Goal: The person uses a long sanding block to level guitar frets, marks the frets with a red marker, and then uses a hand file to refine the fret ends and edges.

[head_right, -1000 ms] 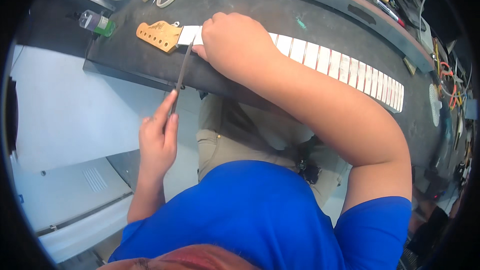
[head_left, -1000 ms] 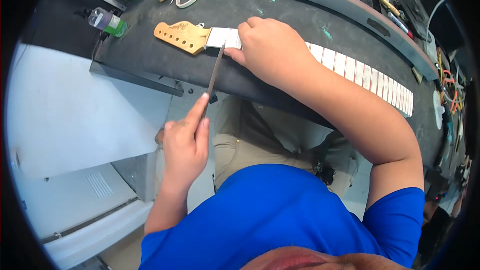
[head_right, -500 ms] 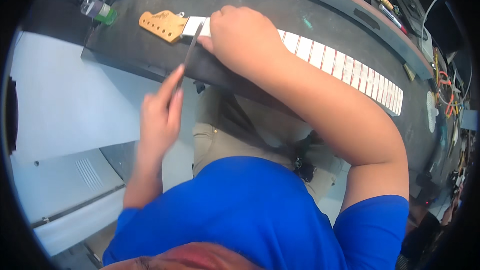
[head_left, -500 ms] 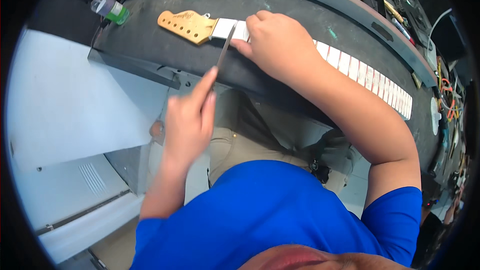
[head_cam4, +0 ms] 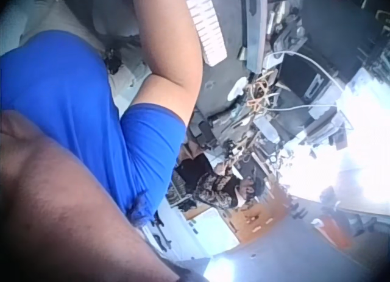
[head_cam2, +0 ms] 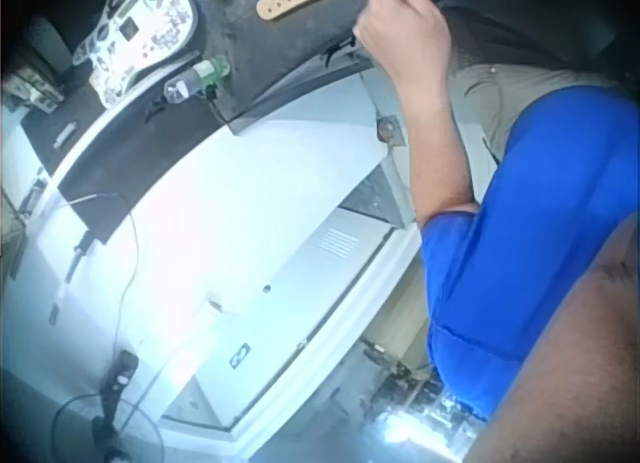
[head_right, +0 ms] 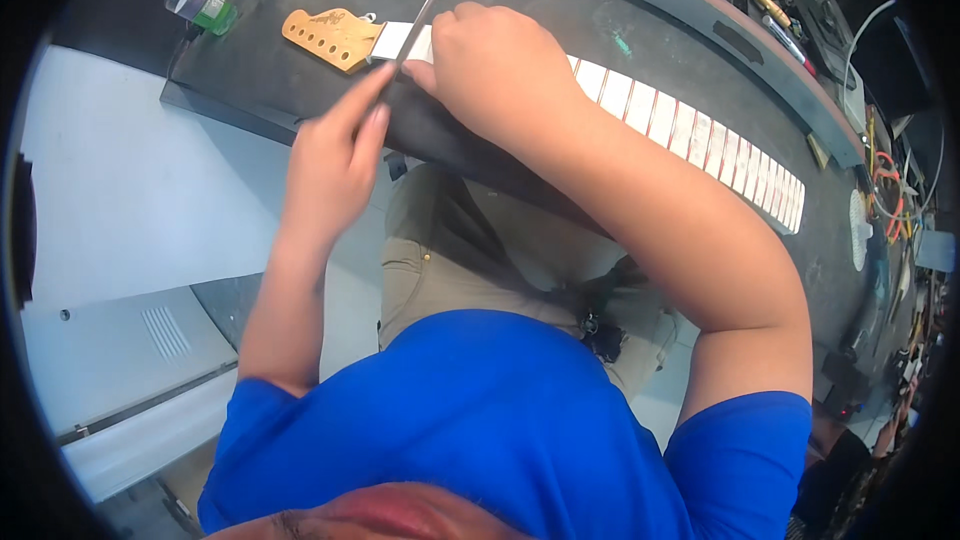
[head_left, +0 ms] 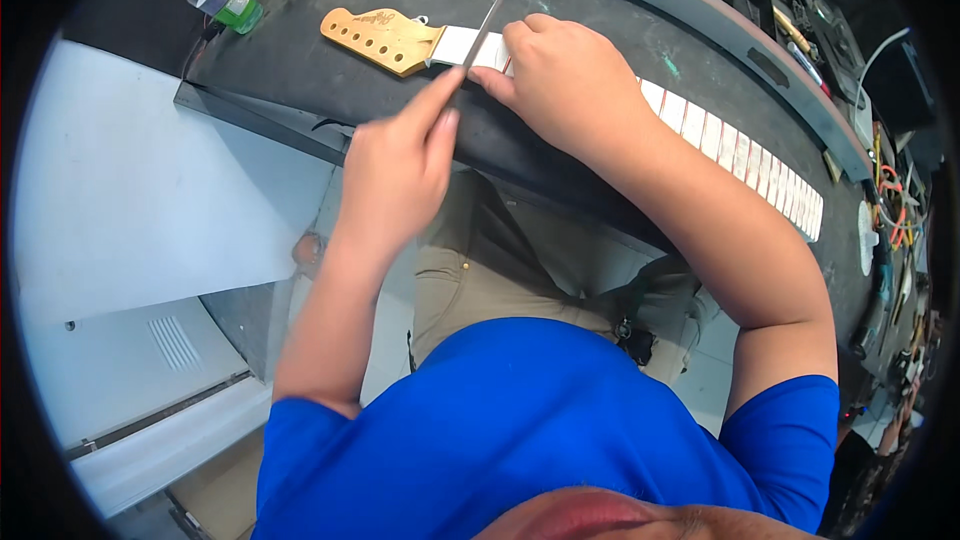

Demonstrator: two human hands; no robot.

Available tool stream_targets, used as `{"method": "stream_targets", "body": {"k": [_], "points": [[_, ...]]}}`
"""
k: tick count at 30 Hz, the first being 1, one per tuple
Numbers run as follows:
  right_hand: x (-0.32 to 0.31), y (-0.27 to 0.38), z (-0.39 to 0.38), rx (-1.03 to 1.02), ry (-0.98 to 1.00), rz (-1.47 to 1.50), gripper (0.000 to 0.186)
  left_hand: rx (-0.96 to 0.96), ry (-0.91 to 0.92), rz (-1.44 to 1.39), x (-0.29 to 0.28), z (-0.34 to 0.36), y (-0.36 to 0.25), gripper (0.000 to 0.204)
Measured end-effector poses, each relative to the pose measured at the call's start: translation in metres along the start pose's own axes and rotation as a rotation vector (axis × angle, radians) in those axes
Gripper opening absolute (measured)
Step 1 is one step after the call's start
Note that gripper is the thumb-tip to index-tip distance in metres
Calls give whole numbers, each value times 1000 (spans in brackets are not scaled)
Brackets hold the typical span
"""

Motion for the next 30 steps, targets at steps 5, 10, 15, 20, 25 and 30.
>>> {"method": "stream_targets", "body": {"k": [5, 10, 15, 20, 25, 30], "points": [[3, -2, -2, -10, -1, 2, 43, 4, 10, -23, 0, -22, 7, 46], [2, 7, -4, -13, 20, 10, 43, 122, -90, 17, -8, -69, 18, 45], [3, 1, -1, -12, 4, 17, 42, 14, 1, 98, 7, 20, -1, 45], [2, 1, -2, 25, 8, 14, 42, 103, -24, 74, -9, -69, 20, 44], [-1, 1, -3, 3, 45, 10, 44, 74, 17, 92, -7, -16, 3, 45], [3, -2, -3, -1, 13, 14, 44, 9, 38, 129, 2, 11, 0, 43]]}}
Point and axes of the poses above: each hand's wrist, its own z-axis towards the middle knuckle, its own x-axis out of the palm, y = z × x, the point moved 3 cm from there along z, towards the middle knuckle, and after that the axes turned 1 degree about -y, right-handed, at the moved point
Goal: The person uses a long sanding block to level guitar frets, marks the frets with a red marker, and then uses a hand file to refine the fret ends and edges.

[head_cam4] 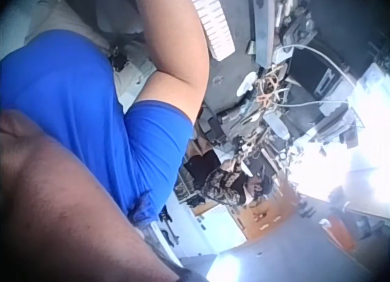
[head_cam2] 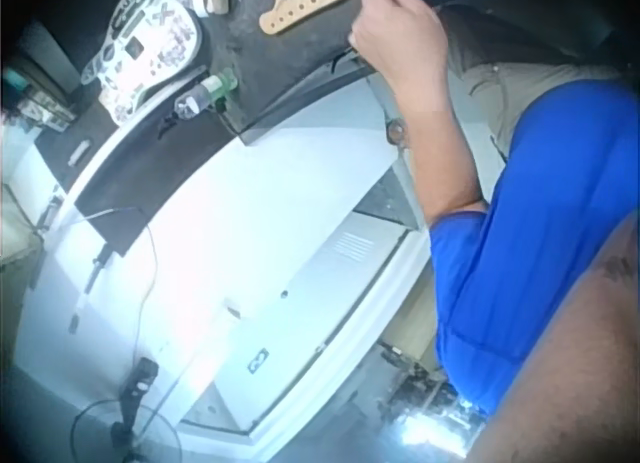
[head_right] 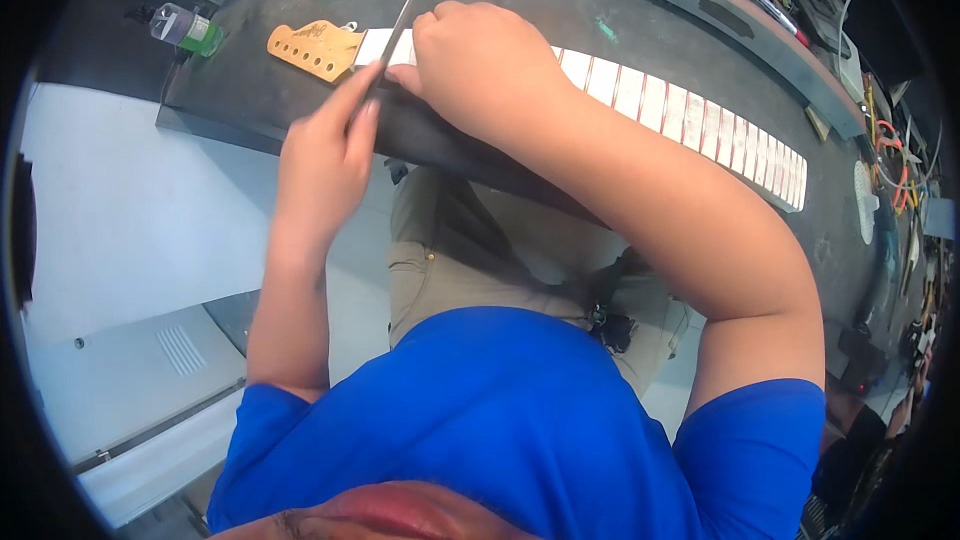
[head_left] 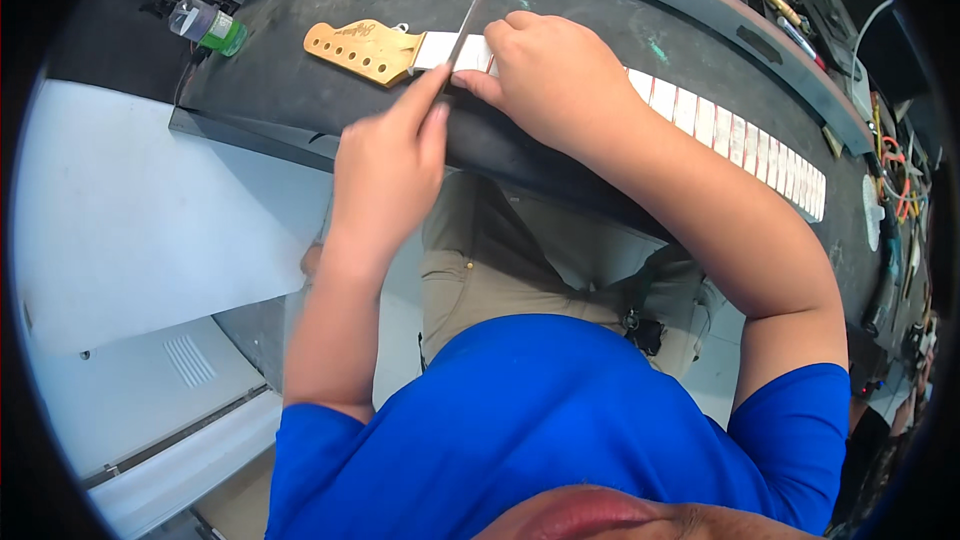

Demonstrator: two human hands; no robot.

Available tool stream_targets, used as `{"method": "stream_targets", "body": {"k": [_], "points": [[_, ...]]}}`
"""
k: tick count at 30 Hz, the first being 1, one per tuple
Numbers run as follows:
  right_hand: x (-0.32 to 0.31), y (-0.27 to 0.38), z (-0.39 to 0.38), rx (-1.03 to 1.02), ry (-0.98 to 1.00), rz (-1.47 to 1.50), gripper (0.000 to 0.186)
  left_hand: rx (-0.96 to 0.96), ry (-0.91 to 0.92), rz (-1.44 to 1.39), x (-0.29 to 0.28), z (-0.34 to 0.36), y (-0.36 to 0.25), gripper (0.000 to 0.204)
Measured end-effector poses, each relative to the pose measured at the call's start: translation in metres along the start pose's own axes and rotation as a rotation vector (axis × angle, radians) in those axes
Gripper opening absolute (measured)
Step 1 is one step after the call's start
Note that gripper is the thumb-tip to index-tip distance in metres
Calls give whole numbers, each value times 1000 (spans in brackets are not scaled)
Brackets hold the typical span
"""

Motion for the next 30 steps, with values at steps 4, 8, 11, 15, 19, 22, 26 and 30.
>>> {"method": "stream_targets", "body": {"k": [4, 8, 11, 15, 19, 22, 26, 30], "points": [[2, 7, -1, 45, 72, 19, 44, -17, -32, -141, -14, -68, 13, 41], [-2, 2, -1, -17, -34, 11, 47, -14, 7, -58, -15, -17, -3, 42], [2, 0, -1, -21, -32, 24, 47, -58, -2, -47, 1, 24, -4, 42], [0, 1, 0, 26, 43, 24, 44, -54, 0, -113, -9, -45, 5, 45], [1, 7, -2, 42, 81, 37, 44, -14, -25, -81, -19, -58, 2, 43], [-1, -3, 1, -8, -27, 12, 47, 32, -31, 10, -3, 10, -7, 43], [0, -1, 0, -14, -12, 21, 47, 0, -22, 38, 1, 14, -3, 45], [2, 5, 0, 50, 55, 31, 43, -16, -24, -115, -12, -60, 12, 43]]}}
Point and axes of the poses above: each hand's wrist, its own z-axis towards the middle knuckle, its own x-axis out of the palm, y = z × x, the point moved 3 cm from there along z, towards the middle knuckle, and after that the axes turned 1 degree about -y, right-handed, at the moved point
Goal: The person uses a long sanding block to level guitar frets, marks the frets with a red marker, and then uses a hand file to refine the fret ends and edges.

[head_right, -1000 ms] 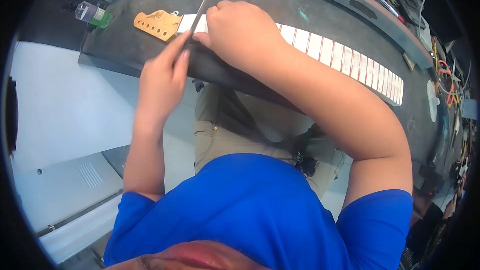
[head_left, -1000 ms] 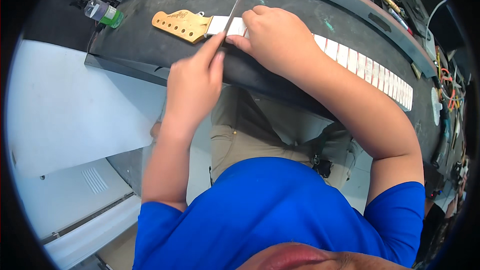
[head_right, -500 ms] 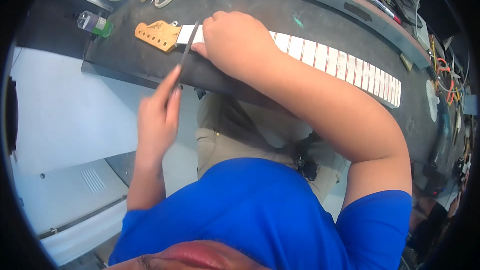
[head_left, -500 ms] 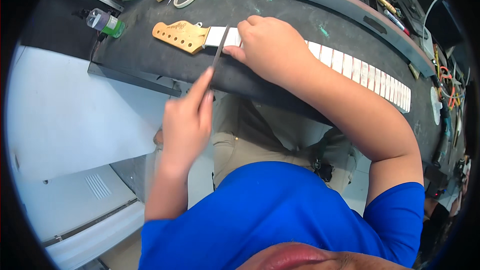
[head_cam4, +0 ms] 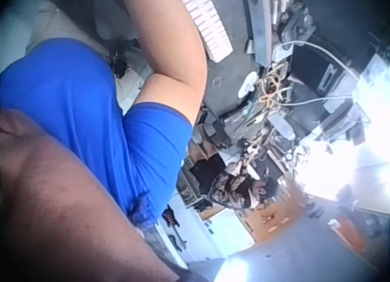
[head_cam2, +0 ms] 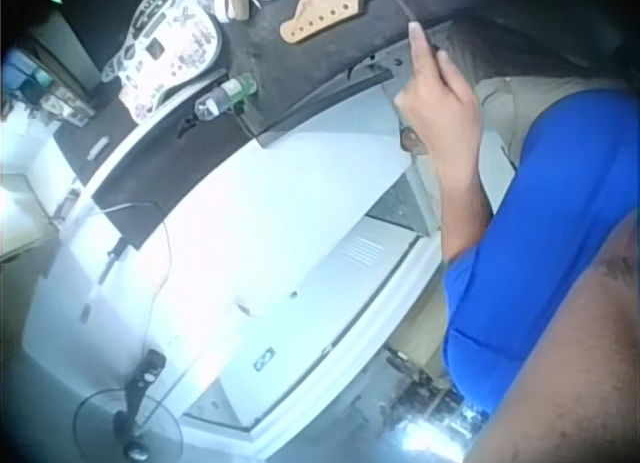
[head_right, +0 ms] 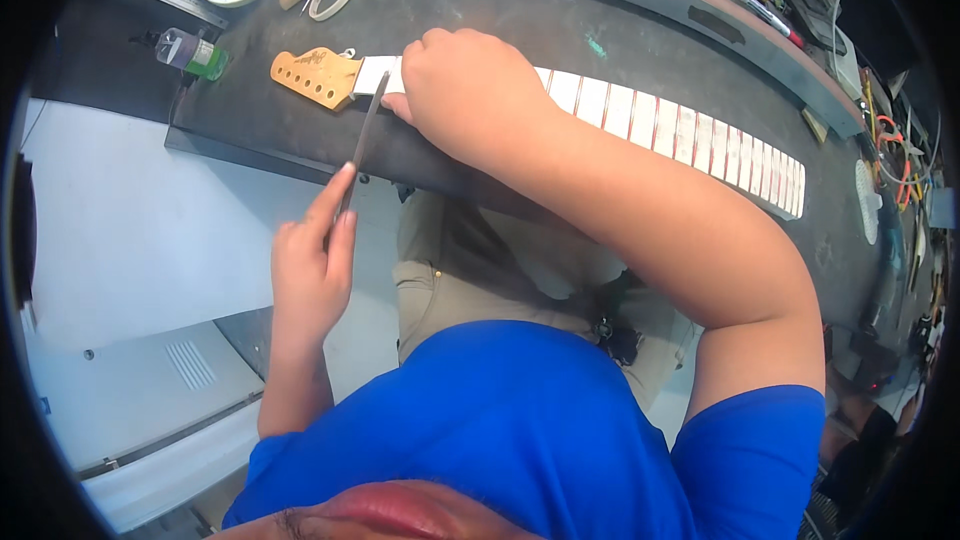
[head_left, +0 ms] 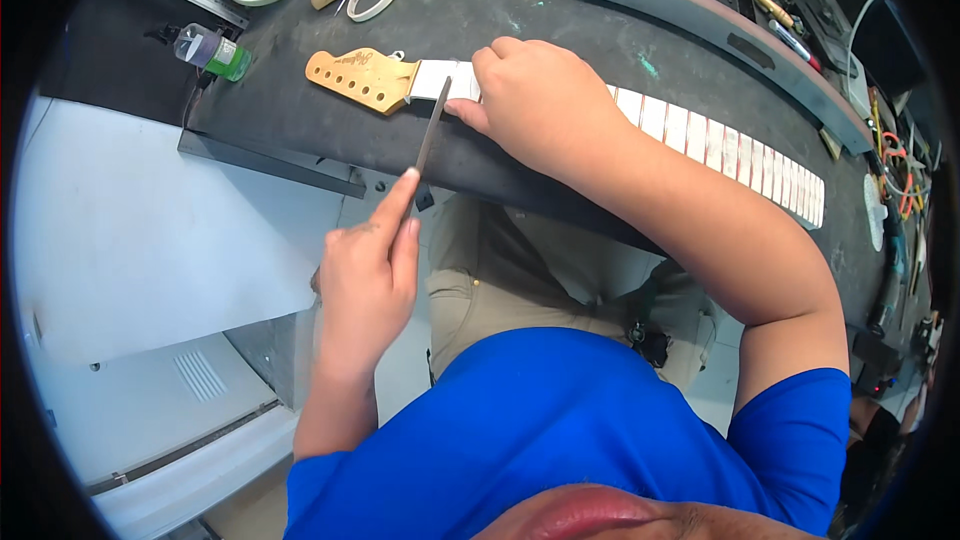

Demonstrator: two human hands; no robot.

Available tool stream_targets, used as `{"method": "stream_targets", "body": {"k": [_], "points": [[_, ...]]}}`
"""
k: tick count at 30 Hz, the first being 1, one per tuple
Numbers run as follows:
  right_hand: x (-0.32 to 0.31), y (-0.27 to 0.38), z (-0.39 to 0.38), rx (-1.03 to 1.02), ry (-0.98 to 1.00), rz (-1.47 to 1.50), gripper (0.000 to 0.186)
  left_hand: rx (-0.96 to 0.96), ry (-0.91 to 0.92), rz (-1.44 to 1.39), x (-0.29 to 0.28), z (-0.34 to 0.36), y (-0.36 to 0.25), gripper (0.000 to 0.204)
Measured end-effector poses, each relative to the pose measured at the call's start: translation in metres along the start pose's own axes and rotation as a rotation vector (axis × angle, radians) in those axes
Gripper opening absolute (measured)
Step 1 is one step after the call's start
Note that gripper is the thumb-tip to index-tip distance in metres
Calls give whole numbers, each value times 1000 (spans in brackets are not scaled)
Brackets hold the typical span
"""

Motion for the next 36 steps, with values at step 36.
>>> {"method": "stream_targets", "body": {"k": [36], "points": [[-7, -2, -1, -18, -23, 3, 44, -6, 13, 80, 15, 35, -8, 47]]}}
Point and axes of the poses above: each hand's wrist, its own z-axis towards the middle knuckle, its own x-axis out of the palm, y = z × x, the point moved 3 cm from there along z, towards the middle knuckle, and after that the axes turned 1 degree about -y, right-handed, at the moved point
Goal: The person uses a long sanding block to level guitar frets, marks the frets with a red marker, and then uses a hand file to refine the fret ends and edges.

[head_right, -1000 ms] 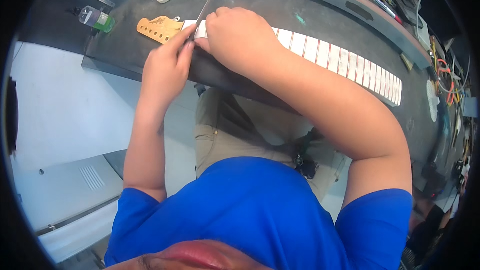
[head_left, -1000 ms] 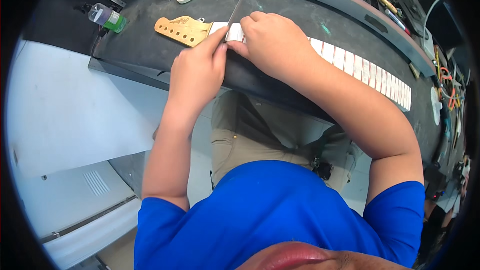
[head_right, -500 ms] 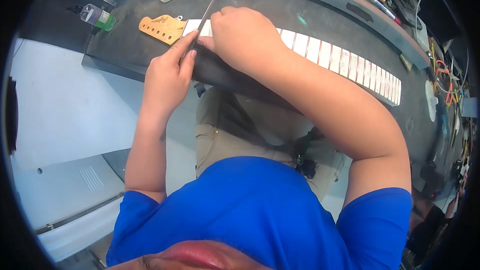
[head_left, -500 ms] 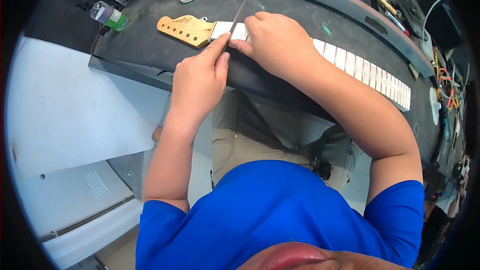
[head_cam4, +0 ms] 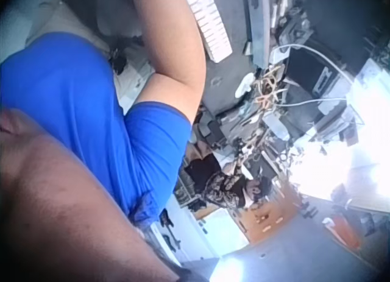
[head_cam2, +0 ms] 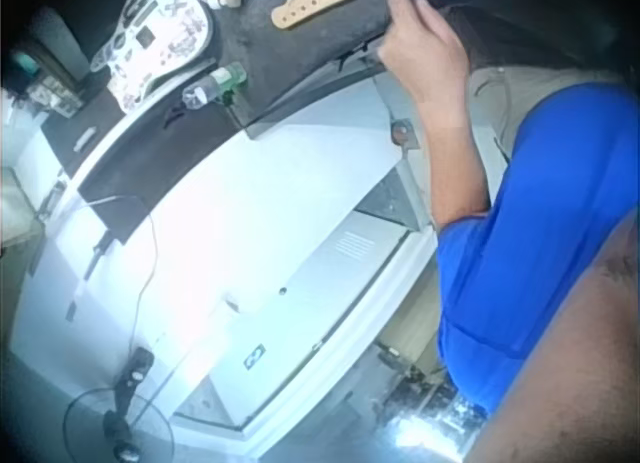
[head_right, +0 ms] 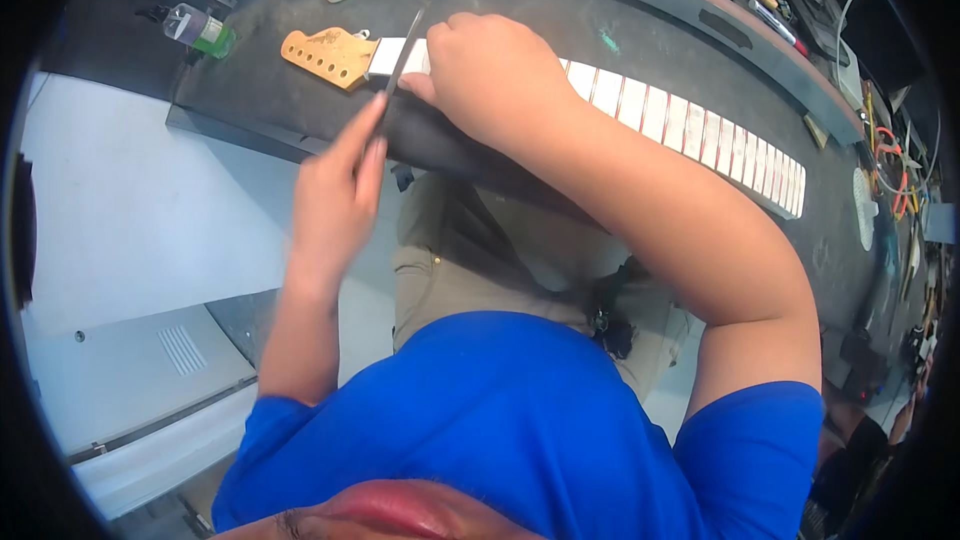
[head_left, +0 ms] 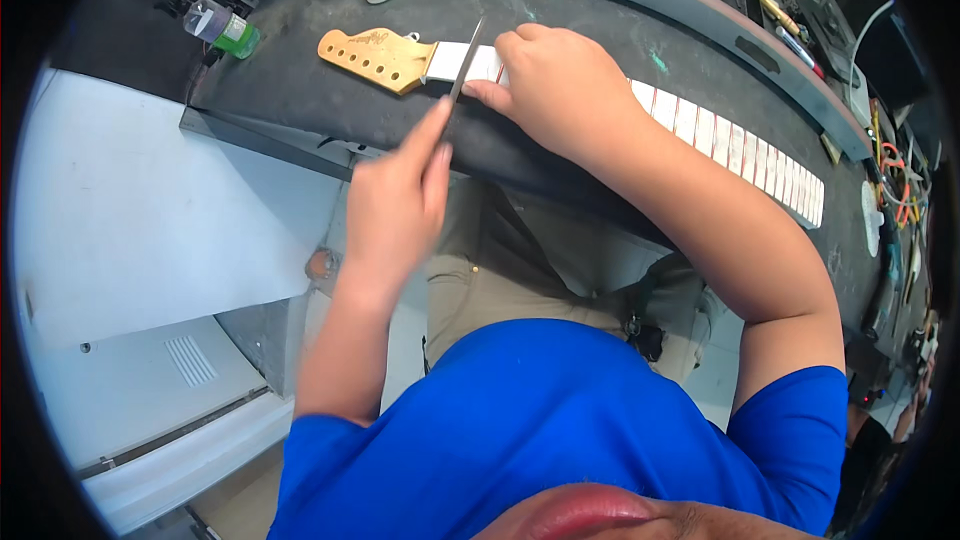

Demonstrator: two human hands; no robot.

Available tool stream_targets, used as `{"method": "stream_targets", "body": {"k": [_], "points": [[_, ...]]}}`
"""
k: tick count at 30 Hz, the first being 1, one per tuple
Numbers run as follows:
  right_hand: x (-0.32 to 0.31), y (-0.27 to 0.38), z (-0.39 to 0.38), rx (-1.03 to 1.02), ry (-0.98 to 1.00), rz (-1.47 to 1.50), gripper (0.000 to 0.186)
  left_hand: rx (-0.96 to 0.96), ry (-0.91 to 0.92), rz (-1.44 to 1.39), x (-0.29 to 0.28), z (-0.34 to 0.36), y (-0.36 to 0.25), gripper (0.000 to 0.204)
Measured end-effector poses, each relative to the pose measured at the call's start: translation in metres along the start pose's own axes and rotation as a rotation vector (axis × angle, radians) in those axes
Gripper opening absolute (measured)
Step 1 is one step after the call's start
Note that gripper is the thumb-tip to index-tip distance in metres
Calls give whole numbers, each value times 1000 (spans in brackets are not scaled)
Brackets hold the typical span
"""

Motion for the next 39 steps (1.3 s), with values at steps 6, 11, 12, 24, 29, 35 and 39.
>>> {"method": "stream_targets", "body": {"k": [6, 11, 12, 24, 29, 35, 39], "points": [[0, 3, 0, -4, 11, -10, 44, 27, -44, 81, -15, -103, 20, 47], [2, 1, 3, -27, 2, -53, 46, -3, -48, 9, -23, -75, 14, 46], [2, 1, 3, -29, -4, -59, 46, 22, -47, 11, -23, -72, 13, 45], [3, 5, 2, -74, -44, -60, 46, 21, -37, -6, 0, 50, -5, 41], [3, 0, 1, -28, -10, -51, 44, -18, 9, -57, -12, -35, 1, 41], [2, 1, -1, -53, -23, -48, 43, -35, 54, 39, -10, 14, -4, 41], [4, 5, 2, -73, -59, -43, 42, 115, -85, 55, -1, 36, -1, 39]]}}
Point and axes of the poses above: each hand's wrist, its own z-axis towards the middle knuckle, its own x-axis out of the palm, y = z × x, the point moved 3 cm from there along z, towards the middle knuckle, and after that the axes turned 1 degree about -y, right-handed, at the moved point
